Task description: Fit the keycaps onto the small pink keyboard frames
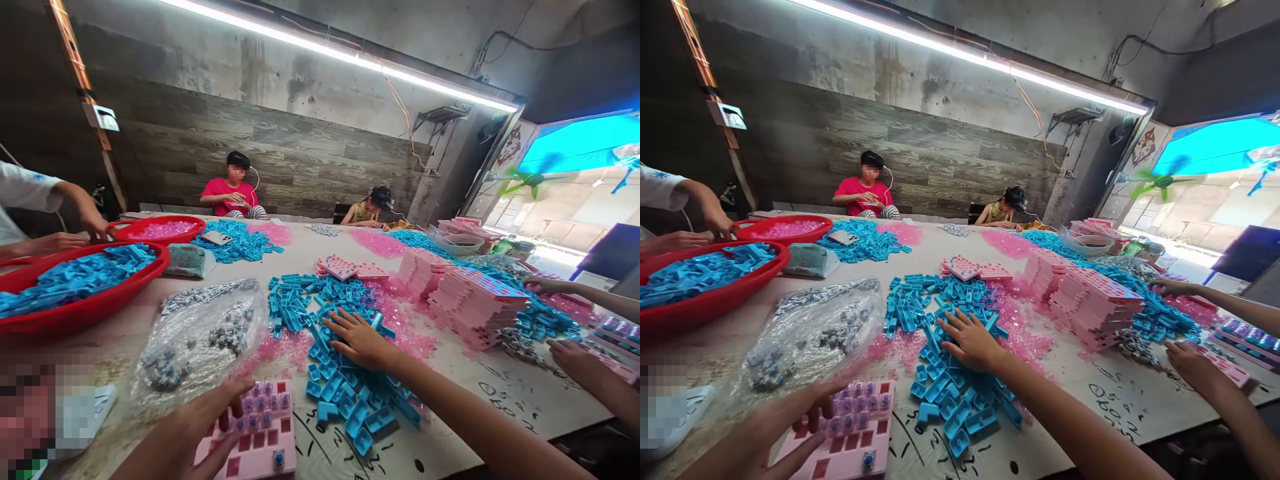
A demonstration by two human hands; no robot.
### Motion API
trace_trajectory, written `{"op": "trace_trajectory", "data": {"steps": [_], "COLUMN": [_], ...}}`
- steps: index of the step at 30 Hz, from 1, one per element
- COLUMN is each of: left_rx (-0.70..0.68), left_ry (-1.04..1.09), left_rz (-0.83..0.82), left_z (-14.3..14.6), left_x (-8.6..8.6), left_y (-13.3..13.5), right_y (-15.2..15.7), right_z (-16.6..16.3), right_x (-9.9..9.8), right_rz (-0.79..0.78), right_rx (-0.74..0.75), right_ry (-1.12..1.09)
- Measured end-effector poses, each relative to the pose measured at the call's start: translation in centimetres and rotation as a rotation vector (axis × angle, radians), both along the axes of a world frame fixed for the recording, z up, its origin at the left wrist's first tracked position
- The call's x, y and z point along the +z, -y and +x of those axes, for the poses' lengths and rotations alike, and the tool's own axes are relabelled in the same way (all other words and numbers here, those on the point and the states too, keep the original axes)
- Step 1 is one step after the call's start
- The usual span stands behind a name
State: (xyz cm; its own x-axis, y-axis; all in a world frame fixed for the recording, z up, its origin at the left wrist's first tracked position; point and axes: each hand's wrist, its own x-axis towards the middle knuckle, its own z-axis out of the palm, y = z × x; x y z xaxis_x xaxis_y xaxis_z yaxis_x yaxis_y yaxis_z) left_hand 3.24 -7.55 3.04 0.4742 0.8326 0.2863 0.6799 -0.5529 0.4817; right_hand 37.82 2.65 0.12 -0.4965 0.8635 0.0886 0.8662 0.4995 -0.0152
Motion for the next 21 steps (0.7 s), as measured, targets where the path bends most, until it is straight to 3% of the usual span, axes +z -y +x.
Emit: {"op": "trace_trajectory", "data": {"steps": [4,7,11,14,18,21], "left_rx": [-0.015,0.051,0.053,0.026,0.061,0.05], "left_ry": [-0.012,0.037,0.027,-0.04,-0.054,-0.061], "left_rz": [-0.065,-0.035,-0.025,-0.036,-0.019,-0.021], "left_z": [0.1,0.3,0.5,0.3,0.0,0.0], "left_x": [-0.4,-0.8,-0.8,-0.6,-0.6,-0.5], "left_y": [0.1,0.4,0.4,-0.1,-0.5,-0.5], "right_y": [1.7,1.1,-3.3,-7.6,-11.1,-11.3], "right_z": [-0.3,-1.0,-2.8,-4.5,-5.9,-6.1], "right_x": [0.4,1.0,1.3,1.3,1.6,2.6], "right_rz": [-0.085,-0.069,0.133,0.085,0.036,0.05], "right_rx": [0.116,0.232,0.101,0.052,0.032,0.004], "right_ry": [-0.094,-0.212,-0.279,-0.036,-0.014,-0.065]}}
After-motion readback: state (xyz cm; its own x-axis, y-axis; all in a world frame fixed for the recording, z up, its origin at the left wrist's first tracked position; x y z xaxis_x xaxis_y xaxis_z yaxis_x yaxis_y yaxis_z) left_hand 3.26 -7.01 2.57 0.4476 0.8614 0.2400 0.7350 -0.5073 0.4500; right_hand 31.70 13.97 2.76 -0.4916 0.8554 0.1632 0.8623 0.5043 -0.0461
